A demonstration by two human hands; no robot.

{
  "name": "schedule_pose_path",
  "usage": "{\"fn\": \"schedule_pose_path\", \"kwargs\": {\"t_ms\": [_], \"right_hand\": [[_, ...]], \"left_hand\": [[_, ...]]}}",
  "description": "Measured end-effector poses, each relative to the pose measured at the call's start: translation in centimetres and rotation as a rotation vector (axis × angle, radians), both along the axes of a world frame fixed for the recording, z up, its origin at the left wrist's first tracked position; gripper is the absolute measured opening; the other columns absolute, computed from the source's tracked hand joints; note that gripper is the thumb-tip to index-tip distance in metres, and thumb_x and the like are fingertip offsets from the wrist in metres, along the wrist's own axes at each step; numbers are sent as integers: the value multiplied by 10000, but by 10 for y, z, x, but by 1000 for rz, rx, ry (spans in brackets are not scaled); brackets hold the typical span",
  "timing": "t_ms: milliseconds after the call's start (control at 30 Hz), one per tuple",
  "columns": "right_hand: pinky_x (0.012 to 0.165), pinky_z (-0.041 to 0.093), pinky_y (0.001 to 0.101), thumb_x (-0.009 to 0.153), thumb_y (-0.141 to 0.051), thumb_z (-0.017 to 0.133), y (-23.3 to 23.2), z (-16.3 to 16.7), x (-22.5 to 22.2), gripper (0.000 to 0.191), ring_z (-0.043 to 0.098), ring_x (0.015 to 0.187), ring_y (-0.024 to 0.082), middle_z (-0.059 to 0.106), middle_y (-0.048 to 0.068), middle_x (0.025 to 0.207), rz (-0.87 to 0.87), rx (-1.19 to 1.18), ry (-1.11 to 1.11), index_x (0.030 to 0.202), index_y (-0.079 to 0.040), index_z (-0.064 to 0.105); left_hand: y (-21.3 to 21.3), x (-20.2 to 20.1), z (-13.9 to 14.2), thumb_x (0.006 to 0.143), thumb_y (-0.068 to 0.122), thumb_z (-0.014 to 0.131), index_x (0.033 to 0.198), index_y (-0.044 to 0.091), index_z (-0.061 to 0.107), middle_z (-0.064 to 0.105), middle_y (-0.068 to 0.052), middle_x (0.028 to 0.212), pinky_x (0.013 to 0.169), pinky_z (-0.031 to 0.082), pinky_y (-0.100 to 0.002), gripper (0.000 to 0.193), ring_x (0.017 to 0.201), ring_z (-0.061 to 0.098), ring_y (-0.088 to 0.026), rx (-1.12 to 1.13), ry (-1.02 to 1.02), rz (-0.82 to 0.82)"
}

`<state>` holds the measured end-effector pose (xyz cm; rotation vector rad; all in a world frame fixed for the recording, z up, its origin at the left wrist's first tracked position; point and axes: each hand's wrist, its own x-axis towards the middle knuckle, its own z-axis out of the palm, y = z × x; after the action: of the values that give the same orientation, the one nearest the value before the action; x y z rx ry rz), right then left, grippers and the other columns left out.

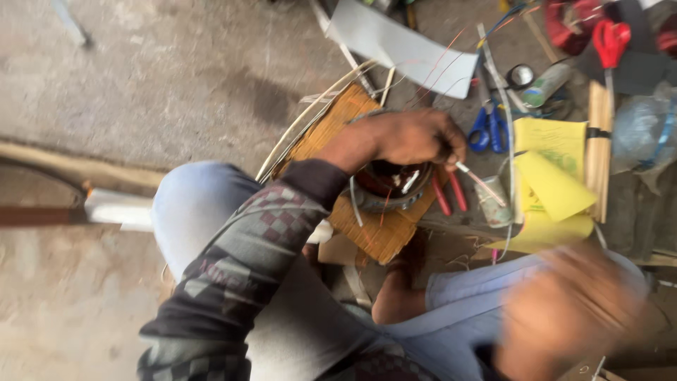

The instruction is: The person sits on the floor and works on an electric motor stator, fitting white slot insulation strips into the stator slots and positioning copper winding wires. They use pliers to grip and adjust wires and a file-like tool on the assembly, while another worker handles a motor housing nearby.

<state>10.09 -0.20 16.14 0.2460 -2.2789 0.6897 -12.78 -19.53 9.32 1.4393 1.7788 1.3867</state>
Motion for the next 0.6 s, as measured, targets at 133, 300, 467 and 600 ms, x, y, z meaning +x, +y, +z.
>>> {"fn": "schedule_pose_path", "kwargs": {"t_ms": [133,300,467,600], "right_hand": [[655,422,211,994,65,699,12,9,35,209,548,718,102,710,105,1033,-26,-887,-328,1203,53,700],[898,493,216,906,68,725,-31,-54,3,505,625,988,91,693,63,1190,127,-1048,-602,1401,50,630],[906,540,261,933,50,729,-47,-66,-49,423,670,990,128,715,101,1131,230,-1099,-403,1344,68,629],[954,556,272,921,70,714,-38,-40,-39,374,705,1028,157,730,131,1170,162,-1021,-345,1287,98,643]], "left_hand": [[0,0,6,895,132,575,919,43,722,744,-48,871,844,546,-353,173,854,714,-187,-29,-49,20],[-3,4,11,905,159,604,928,29,725,756,-53,874,845,543,-354,179,864,719,-191,-41,-34,11],[-4,5,14,902,151,610,967,24,728,736,-69,869,831,535,-369,185,849,694,-196,-58,-66,-8],[1,4,12,902,143,635,993,41,761,765,-52,914,898,524,-349,185,892,704,-178,-12,-179,-55]]}}
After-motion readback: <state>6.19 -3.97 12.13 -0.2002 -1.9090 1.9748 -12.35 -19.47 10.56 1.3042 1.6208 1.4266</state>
